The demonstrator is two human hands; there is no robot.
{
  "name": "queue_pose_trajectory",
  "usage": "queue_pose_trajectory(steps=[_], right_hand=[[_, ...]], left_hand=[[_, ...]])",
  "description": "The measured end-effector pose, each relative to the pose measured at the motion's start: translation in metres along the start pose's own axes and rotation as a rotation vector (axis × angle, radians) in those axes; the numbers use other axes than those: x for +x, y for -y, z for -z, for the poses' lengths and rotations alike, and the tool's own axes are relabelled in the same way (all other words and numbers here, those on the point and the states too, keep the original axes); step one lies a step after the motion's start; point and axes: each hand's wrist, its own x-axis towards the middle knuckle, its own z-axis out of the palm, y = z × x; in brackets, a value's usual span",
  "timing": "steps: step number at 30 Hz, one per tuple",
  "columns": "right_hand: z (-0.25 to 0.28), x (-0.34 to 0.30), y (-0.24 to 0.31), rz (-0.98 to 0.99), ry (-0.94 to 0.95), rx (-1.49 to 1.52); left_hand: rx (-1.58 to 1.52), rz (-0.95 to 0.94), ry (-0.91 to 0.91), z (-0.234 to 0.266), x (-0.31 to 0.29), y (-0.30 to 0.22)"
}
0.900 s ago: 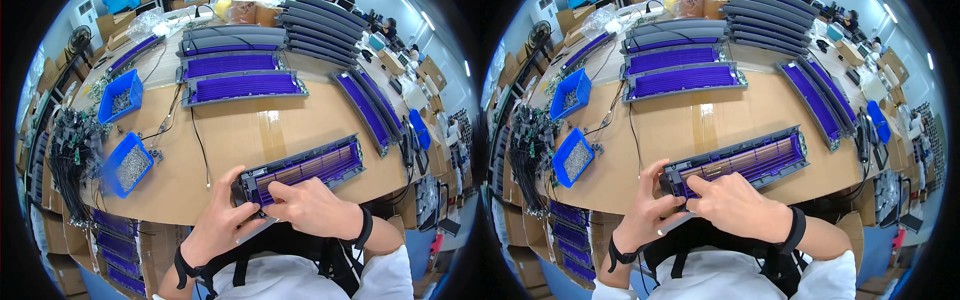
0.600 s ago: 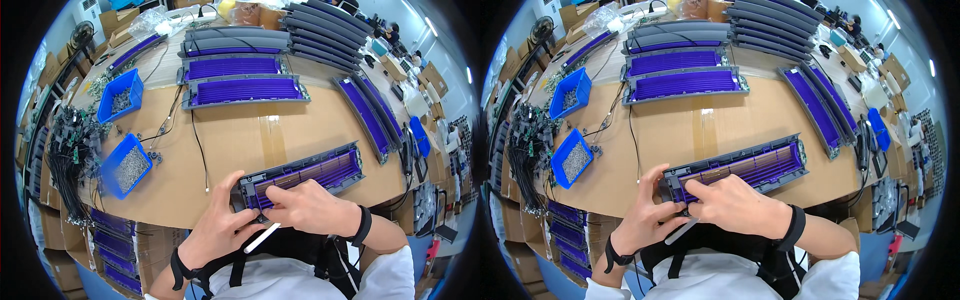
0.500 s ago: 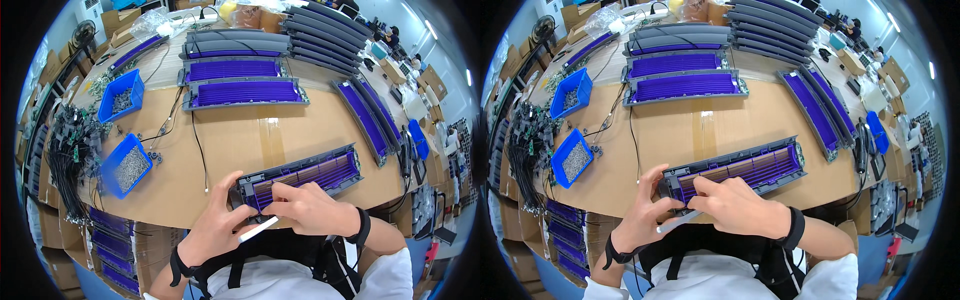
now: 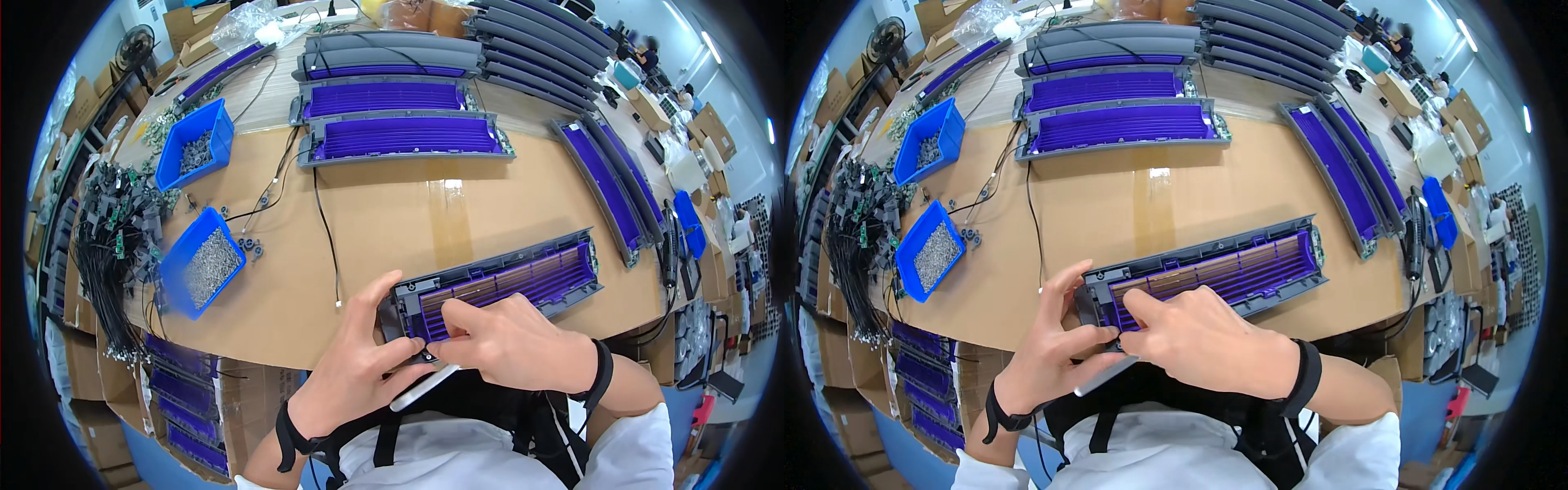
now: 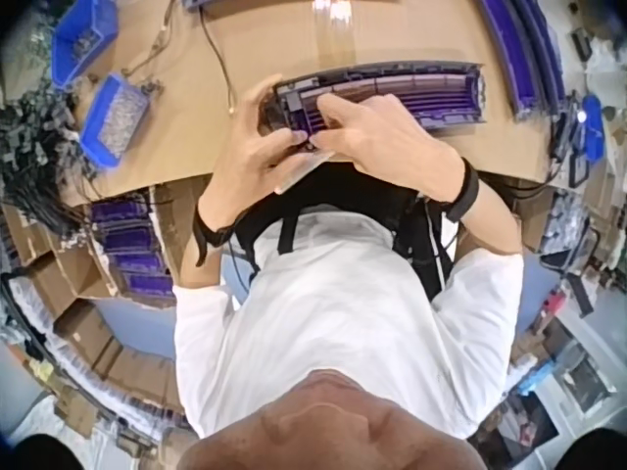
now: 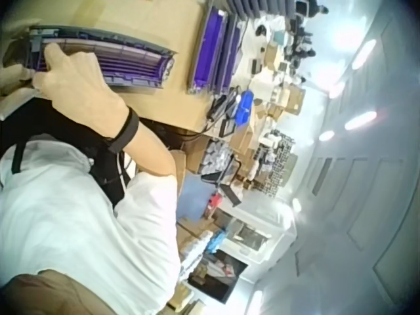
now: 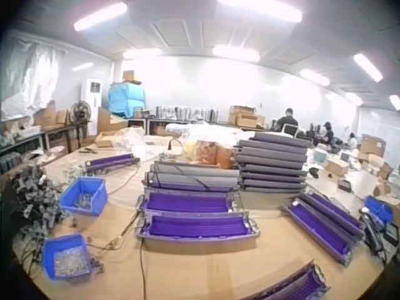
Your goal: The person uses a metal tool to press down on the internal components of purple electronic housing units. They repeat this action on multiple units, moving each one aside after completion. The person handles the units one at a time, using the tool to ensure the internal parts are seated correctly.
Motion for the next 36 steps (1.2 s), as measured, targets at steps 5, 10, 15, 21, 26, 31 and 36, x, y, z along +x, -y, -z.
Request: queue_pose_trajectory(steps=[5,10,15,21,26,31,36], right_hand=[[-0.003,0.004,-0.005,0.158,0.022,-0.115],[-0.008,0.001,-0.005,0.180,-0.037,-0.187],[0.006,-0.016,0.004,0.003,-0.048,-0.225],[0.007,-0.027,0.007,-0.028,-0.050,-0.258],[0.008,-0.030,-0.009,0.000,-0.082,-0.258],[0.015,-0.044,-0.014,0.013,-0.064,-0.168],[0.010,-0.042,-0.002,0.000,-0.047,-0.210]], left_hand=[[0.039,0.000,0.028,0.001,0.000,-0.001],[0.043,0.009,0.047,0.002,0.002,-0.002],[-0.120,0.055,-0.023,-0.005,0.001,0.007],[-0.138,-0.012,-0.057,-0.004,0.000,0.010],[-0.112,0.005,-0.037,-0.003,-0.001,0.007],[-0.114,0.017,-0.018,0.003,-0.004,0.008],[-0.180,0.049,0.048,0.020,-0.007,0.010]])
